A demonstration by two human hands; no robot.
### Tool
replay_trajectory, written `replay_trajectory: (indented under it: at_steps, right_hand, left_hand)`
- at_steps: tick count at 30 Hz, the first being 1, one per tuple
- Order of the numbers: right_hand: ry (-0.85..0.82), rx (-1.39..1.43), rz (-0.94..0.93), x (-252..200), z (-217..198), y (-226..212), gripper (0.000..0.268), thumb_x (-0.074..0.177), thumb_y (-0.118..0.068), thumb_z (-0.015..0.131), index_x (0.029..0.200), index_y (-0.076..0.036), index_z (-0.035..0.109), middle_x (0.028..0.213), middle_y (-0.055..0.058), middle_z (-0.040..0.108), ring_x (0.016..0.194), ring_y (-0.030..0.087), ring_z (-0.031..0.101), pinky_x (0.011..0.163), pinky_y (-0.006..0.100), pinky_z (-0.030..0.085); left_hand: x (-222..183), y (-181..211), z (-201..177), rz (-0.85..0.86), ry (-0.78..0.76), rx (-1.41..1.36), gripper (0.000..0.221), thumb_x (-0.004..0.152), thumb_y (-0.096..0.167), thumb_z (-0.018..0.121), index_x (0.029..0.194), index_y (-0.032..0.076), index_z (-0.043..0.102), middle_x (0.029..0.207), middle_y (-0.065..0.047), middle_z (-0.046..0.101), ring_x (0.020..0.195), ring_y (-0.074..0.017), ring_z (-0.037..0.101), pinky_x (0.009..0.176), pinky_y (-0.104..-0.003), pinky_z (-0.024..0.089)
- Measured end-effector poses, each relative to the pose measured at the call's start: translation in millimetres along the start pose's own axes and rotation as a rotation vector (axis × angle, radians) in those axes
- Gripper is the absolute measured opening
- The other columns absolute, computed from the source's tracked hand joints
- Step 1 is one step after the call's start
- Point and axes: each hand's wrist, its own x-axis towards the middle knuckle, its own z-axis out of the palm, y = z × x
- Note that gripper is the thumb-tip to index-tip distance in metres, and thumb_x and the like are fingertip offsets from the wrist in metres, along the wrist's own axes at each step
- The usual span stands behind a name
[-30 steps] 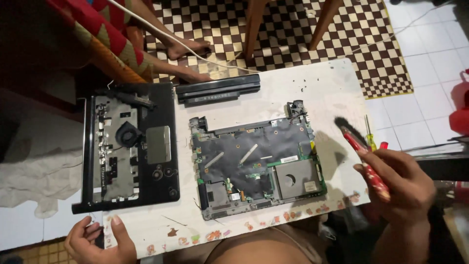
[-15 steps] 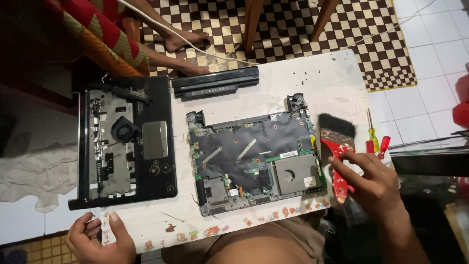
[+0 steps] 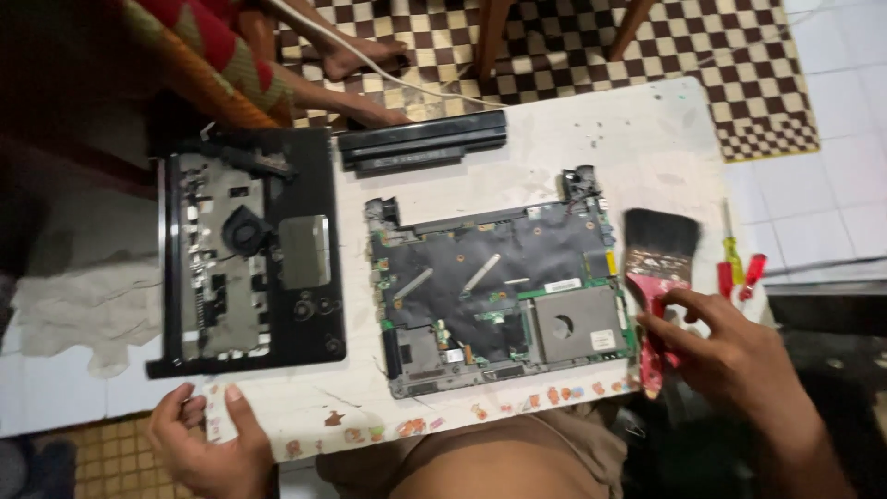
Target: Cleaning internal laptop components with a brush and using a screwdriver for assembly/disassembly
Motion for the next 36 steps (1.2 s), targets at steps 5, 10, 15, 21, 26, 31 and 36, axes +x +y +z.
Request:
replay_trajectory:
  at_steps: [5,10,15,21,26,31,36]
  right_hand:
    - [-0.220,-0.085,0.049,-5.4,7.6,8.6,0.075,0.070,-0.026,0.080,0.132,-0.055,0.051,0.148,-0.003,0.056,0.098,0.021,0.071,0.044,0.037,0.056]
    - [-0.284,-0.124,0.084,-6.4,8.1,9.2,0.073,0.071,-0.025,0.077,0.133,-0.056,0.051,0.149,-0.006,0.055,0.107,0.021,0.070,0.041,0.037,0.056]
    - [-0.274,-0.128,0.197,-13.3,12.7,9.5,0.065,0.066,-0.027,0.076,0.123,-0.053,0.061,0.153,-0.007,0.056,0.121,0.021,0.069,0.059,0.041,0.062]
    - [-0.192,-0.073,0.229,-15.6,17.6,5.9,0.059,0.066,-0.035,0.081,0.122,-0.045,0.065,0.153,-0.002,0.058,0.124,0.022,0.068,0.066,0.042,0.061]
    - [-0.145,0.001,0.312,-11.2,3.7,-1.7,0.081,0.058,-0.013,0.076,0.133,-0.040,0.061,0.146,-0.003,0.061,0.117,0.023,0.067,0.062,0.043,0.057]
    - [0.140,0.039,0.335,3.4,-21.8,-35.5,0.041,0.085,0.002,0.073,0.123,-0.015,0.073,0.107,0.005,0.070,0.089,0.026,0.068,0.071,0.037,0.053]
    - [-0.027,0.302,0.543,13.6,-14.5,-62.7,0.032,0.090,-0.019,0.067,0.122,-0.017,0.072,0.095,0.003,0.071,0.074,0.026,0.068,0.065,0.043,0.051]
  left_hand:
    - [5.5,3.7,-4.2,-0.097,-0.044,0.049,0.040,0.101,0.012,0.068,0.130,-0.013,0.059,0.124,-0.026,0.055,0.100,-0.0362,0.057,0.088,-0.047,0.047]
    - [4.8,-0.4,-2.7,-0.051,-0.021,0.053,0.038,0.101,0.013,0.069,0.128,-0.013,0.061,0.123,-0.027,0.058,0.098,-0.0357,0.058,0.086,-0.047,0.049]
    - [5.5,-3.3,-2.4,-0.025,-0.014,0.022,0.036,0.099,0.009,0.070,0.128,-0.011,0.060,0.125,-0.026,0.058,0.098,-0.0349,0.058,0.088,-0.045,0.050]
    - [4.9,-1.0,-5.0,0.002,-0.033,-0.009,0.034,0.102,0.005,0.070,0.129,-0.015,0.061,0.126,-0.029,0.056,0.098,-0.0374,0.058,0.091,-0.048,0.050]
    - [-2.5,-4.3,0.2,0.062,-0.041,-0.034,0.033,0.108,0.003,0.070,0.129,-0.020,0.060,0.128,-0.032,0.052,0.101,-0.0434,0.058,0.095,-0.051,0.053]
    - [-8.4,-7.3,1.7,0.046,-0.091,0.153,0.043,0.121,0.024,0.063,0.134,-0.018,0.059,0.131,-0.032,0.049,0.099,-0.0440,0.058,0.089,-0.056,0.050]
    - [-12.3,-32.9,7.5,0.174,-0.062,0.253,0.042,0.121,0.021,0.066,0.131,-0.020,0.062,0.124,-0.030,0.057,0.098,-0.0359,0.057,0.086,-0.045,0.053]
